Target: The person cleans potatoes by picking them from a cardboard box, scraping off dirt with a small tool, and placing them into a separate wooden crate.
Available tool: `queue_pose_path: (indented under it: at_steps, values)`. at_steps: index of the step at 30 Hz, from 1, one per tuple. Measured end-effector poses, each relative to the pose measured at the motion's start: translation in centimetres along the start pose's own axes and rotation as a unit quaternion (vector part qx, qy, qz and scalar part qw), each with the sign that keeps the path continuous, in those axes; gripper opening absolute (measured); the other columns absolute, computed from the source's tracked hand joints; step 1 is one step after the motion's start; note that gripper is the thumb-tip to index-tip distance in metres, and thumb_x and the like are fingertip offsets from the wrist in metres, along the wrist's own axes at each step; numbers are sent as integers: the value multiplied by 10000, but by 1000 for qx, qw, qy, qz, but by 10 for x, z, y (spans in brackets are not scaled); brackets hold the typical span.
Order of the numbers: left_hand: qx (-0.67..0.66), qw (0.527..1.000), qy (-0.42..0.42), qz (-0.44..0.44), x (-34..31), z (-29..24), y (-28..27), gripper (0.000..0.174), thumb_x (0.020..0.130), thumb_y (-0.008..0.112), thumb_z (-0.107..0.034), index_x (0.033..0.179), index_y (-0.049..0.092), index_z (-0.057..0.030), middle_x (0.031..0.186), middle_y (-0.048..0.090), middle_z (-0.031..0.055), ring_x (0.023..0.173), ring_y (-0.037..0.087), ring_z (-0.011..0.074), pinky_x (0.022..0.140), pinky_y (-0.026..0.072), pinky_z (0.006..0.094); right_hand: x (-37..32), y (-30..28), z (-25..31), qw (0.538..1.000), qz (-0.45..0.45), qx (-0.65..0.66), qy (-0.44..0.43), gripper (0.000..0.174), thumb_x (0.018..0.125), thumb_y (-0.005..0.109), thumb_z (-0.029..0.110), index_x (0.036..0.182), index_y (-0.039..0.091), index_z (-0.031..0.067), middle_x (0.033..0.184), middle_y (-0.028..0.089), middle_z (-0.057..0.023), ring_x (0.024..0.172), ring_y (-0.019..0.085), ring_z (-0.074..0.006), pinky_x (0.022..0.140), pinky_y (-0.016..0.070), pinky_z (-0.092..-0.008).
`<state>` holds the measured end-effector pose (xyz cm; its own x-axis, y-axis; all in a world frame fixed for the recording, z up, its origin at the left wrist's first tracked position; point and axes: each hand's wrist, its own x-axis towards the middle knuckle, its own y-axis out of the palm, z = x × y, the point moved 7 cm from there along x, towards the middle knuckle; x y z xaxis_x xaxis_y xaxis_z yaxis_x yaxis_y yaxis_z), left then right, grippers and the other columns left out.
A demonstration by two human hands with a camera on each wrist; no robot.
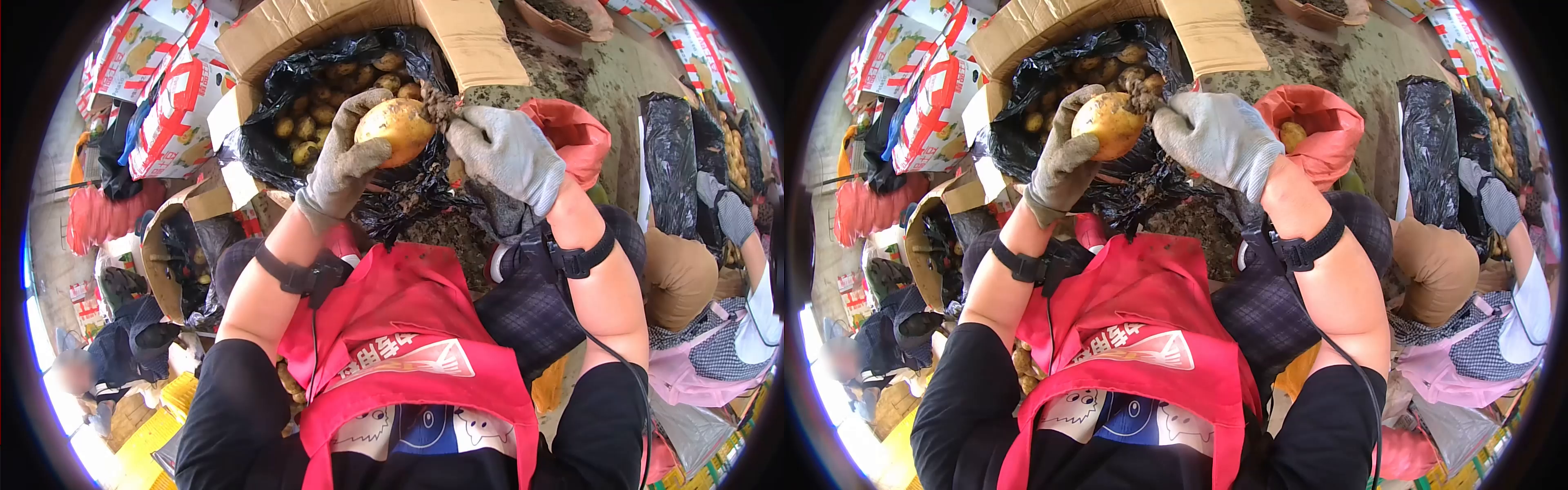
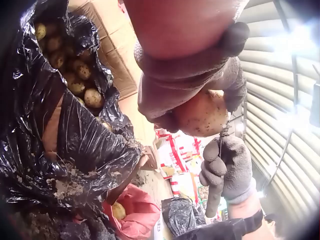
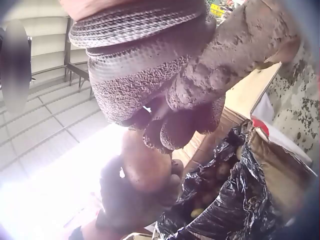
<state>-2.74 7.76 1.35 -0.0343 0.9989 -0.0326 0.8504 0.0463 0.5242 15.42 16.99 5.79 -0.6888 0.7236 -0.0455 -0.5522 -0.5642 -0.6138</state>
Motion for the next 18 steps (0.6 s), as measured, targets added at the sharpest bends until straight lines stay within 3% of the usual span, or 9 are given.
queue_pose_path:
  at_steps: [3,6,9,10,11,13,15,16,18]
  values:
    - [62,998,31,-5,0,0,-3,731,829,847,-248,1439,487,-66,1382,606,120,1299,589,262,1147,456,421,-7,14,1,996,61,60,14,360,1014,592,365,900,720,48,768,692,-225,780,716,-419,706,544,-506]
    - [55,998,-2,-38,2,0,0,741,846,838,-343,1445,486,-84,1383,609,112,1222,640,258,1044,534,402,-10,18,20,989,94,26,-108,338,1001,616,356,915,726,48,783,695,-218,768,707,-425,698,540,-500]
    - [-118,988,-101,2,1,14,2,669,901,761,-469,1425,536,-119,1339,656,78,1128,688,233,880,588,377,-6,1,13,995,-21,58,-73,321,1005,622,342,897,711,54,713,685,-187,686,710,-381,654,552,-455]
    - [-165,978,-129,-1,1,21,3,614,931,702,-475,1409,564,-116,1288,685,90,1095,697,264,801,577,369,-4,-2,12,998,-10,29,-58,333,1024,594,344,875,690,62,675,689,-154,592,712,-300,609,557,-424]
    - [-211,965,-158,-3,0,26,4,571,961,643,-482,1393,591,-112,1237,715,102,1062,707,295,721,566,361,-3,0,9,998,-10,29,-58,333,1024,594,344,875,690,62,675,689,-154,592,712,-300,609,557,-424]
    - [-198,963,-177,-45,-7,33,7,585,967,619,-537,1386,601,-130,1239,716,83,1069,701,280,737,551,338,-2,4,6,996,-30,-3,-85,359,1041,566,355,851,668,68,650,685,-124,524,696,-226,575,553,-399]
    - [-18,988,-130,-81,-10,26,0,599,986,587,-595,1384,612,-148,1241,718,59,1070,698,250,753,540,317,-3,7,6,996,-26,-15,-81,349,1035,565,353,857,675,74,662,689,-135,557,706,-263,588,555,-418]
    - [-216,957,-191,-38,-11,33,3,589,1001,595,-592,1400,606,-159,1262,713,50,1091,693,230,829,558,342,-3,8,7,996,-23,-26,-79,340,1030,564,352,862,682,79,675,693,-146,590,716,-300,600,557,-436]
    - [-272,943,-191,-13,-9,36,2,576,1010,595,-581,1405,603,-161,1279,708,48,1115,685,227,856,564,357,-7,12,20,990,-5,-77,-121,327,1018,573,352,865,687,86,700,698,-159,634,715,-339,614,557,-459]
